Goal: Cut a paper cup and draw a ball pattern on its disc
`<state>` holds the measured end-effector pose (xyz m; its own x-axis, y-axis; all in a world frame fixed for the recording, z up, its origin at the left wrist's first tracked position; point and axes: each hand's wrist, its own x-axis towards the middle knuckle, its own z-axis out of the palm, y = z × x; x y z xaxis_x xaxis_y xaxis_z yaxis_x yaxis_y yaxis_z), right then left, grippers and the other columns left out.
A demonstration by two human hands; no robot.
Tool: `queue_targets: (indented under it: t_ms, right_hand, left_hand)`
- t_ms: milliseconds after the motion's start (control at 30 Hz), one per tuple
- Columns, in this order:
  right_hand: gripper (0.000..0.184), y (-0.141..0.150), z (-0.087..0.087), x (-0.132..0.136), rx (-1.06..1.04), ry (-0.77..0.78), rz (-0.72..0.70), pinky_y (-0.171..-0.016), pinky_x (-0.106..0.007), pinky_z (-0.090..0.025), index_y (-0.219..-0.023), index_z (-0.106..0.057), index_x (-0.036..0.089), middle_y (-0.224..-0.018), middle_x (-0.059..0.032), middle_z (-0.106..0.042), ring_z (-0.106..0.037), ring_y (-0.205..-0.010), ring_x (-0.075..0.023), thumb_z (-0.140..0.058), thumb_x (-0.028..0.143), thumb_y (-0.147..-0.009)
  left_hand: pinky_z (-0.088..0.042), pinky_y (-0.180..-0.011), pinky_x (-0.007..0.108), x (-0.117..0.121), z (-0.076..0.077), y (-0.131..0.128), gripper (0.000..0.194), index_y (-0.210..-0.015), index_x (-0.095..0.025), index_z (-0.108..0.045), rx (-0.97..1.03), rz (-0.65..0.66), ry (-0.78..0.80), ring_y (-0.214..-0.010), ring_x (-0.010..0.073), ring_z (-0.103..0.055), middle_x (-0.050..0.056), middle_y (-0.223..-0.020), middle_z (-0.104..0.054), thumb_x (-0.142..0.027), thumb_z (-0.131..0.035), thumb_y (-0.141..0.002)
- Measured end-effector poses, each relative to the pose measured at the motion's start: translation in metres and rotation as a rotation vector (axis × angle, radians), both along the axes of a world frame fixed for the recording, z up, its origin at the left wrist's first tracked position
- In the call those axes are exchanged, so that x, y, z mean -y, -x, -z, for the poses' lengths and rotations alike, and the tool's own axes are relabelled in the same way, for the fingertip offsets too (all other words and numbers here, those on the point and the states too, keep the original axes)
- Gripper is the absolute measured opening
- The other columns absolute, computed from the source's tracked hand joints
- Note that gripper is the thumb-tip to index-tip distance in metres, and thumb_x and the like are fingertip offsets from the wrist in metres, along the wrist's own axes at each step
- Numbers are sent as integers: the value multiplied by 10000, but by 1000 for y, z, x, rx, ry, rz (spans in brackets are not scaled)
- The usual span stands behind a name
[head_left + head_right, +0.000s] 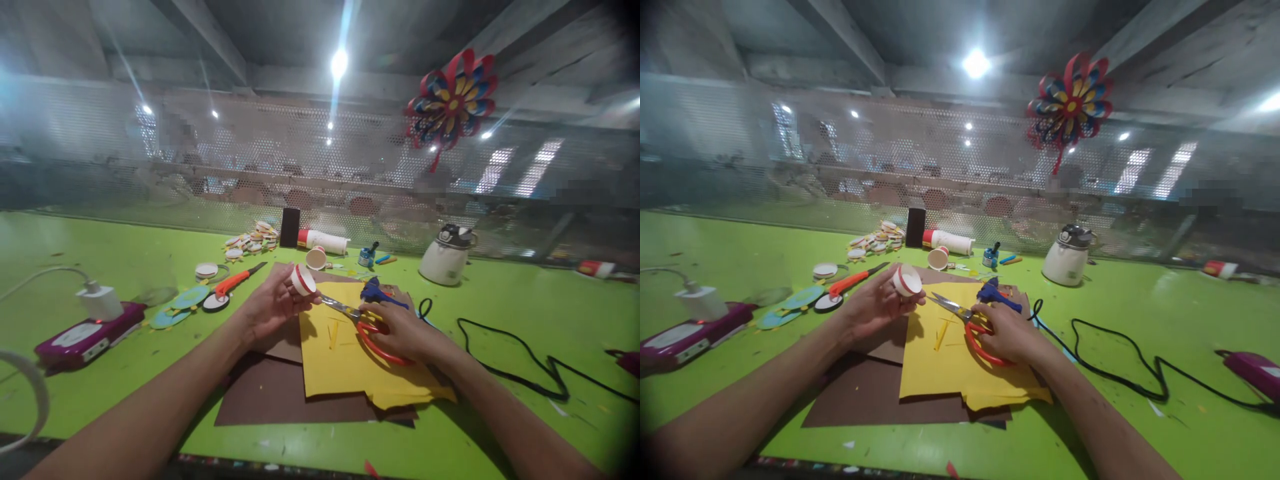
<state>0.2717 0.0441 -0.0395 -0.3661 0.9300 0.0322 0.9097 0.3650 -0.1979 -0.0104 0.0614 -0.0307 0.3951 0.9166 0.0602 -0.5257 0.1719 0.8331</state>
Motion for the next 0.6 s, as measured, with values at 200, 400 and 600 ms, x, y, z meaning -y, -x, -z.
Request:
queue_targets:
  t_ms: [200, 400, 600]
  right_hand:
    - [528, 0, -1, 1, 14, -5, -7, -926, -427, -434, -1364, -561, 214, -1200, -166, -623, -580, -1124, -324, -546, 298, -843]
    - [516, -2, 3, -1, 3, -20, -17, -907, -443, -445, -1349, -578, 226, -1154, -162, -635, -598, -1081, -326, -555, 301, -839]
    - [467, -1, -6, 3, -82, -110, -10, -997, -576, -371, -1224, -695, 235, -1132, -168, -657, -526, -1182, -401, -631, 450, -815]
  left_hand:
    - [-558, -712, 265, -4, 6, 1, 360, -948, -113, -683, 6, -27, -39, -817, 209, -727, 108, -907, -741, -436, -757, -808]
    - [-542, -832, 276, -1, 2, 2, 369, -1011, -156, -696, 16, -25, -165, -949, 195, -687, 58, -999, -716, -180, -852, -677]
    - [-466, -953, 302, 4, -1, 1, 495, -1104, -133, -704, -97, 5, -221, -1009, 194, -650, 82, -1058, -717, -101, -849, -632]
